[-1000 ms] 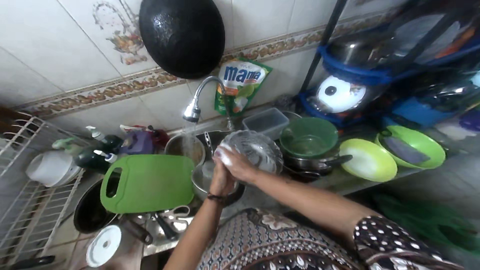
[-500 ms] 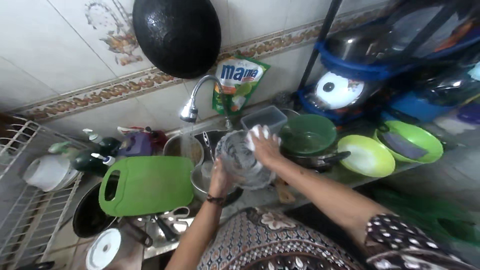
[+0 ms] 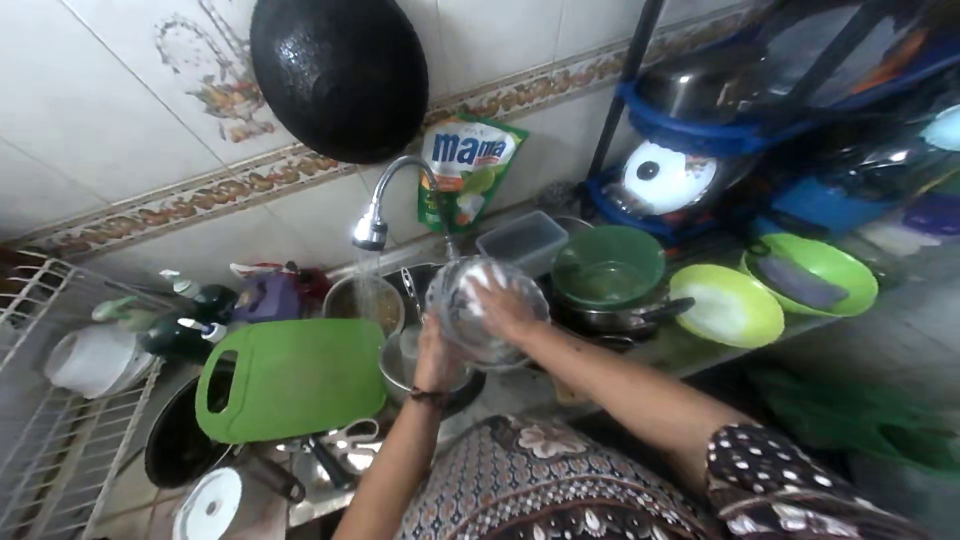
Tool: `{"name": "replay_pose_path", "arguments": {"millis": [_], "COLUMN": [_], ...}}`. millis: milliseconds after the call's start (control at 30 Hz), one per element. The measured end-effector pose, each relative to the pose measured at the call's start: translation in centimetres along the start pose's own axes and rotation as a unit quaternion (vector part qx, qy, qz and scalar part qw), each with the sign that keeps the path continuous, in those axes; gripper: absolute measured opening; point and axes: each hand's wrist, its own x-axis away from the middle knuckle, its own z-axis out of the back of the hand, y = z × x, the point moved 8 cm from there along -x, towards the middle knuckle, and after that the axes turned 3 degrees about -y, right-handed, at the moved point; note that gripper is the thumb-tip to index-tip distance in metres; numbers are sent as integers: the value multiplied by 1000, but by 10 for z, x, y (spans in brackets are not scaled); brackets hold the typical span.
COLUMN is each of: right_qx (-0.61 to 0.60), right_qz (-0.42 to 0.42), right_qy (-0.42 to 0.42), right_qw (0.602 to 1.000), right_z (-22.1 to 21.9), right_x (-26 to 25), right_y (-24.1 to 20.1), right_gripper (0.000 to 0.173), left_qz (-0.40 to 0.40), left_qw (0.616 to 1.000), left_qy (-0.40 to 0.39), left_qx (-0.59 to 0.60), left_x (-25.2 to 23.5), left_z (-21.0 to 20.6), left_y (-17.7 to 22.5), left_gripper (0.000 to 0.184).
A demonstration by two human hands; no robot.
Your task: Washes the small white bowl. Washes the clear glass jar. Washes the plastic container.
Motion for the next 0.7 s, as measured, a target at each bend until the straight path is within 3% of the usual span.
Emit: {"name": "replay_pose_path", "arguments": {"millis": [100, 200, 300, 367, 433, 467, 533, 567, 633, 700], "right_qx": [-58, -4, -16, -185, -402, -480, -575, -576, -538, -534], "right_qz": [117, 151, 66, -20, -111, -122, -119, -113, -136, -185], "right_qy": [-42, -49, 42, 90, 66, 47, -7, -32, -58, -31], "right_qw": [991, 987, 997, 978, 906, 868, 809, 809, 830, 824], "right_z": [-16, -5, 23, 47, 51, 51, 47, 43, 35, 32], "right_x": [25, 44, 26, 15, 13, 13, 13, 13, 11, 15], "right_y": [-33, -8, 45, 69, 84, 83, 75, 72, 75, 74], "right_gripper": [46, 33, 35, 36, 44, 45, 29, 22, 37, 40], "left_qz": [-1, -30, -23, 3, 37, 50, 66, 70, 60, 38], "left_qw": [1000, 999, 999, 999, 998, 997, 995, 994, 995, 997], "left_qy": [9, 20, 16, 26, 18, 12, 5, 8, 22, 44], "left_qx": [2, -21, -27, -30, -38, -53, -79, -85, -79, -46], "left_x": [-5, -8, -5, -3, -3, -3, -4, -5, -9, -15], "left_z": [3, 25, 34, 34, 34, 32, 30, 29, 28, 25], "left_y": [2, 10, 6, 2, -1, 0, -1, -1, -1, 4], "left_gripper": [55, 55, 54, 42, 32, 37, 46, 49, 49, 46]}}
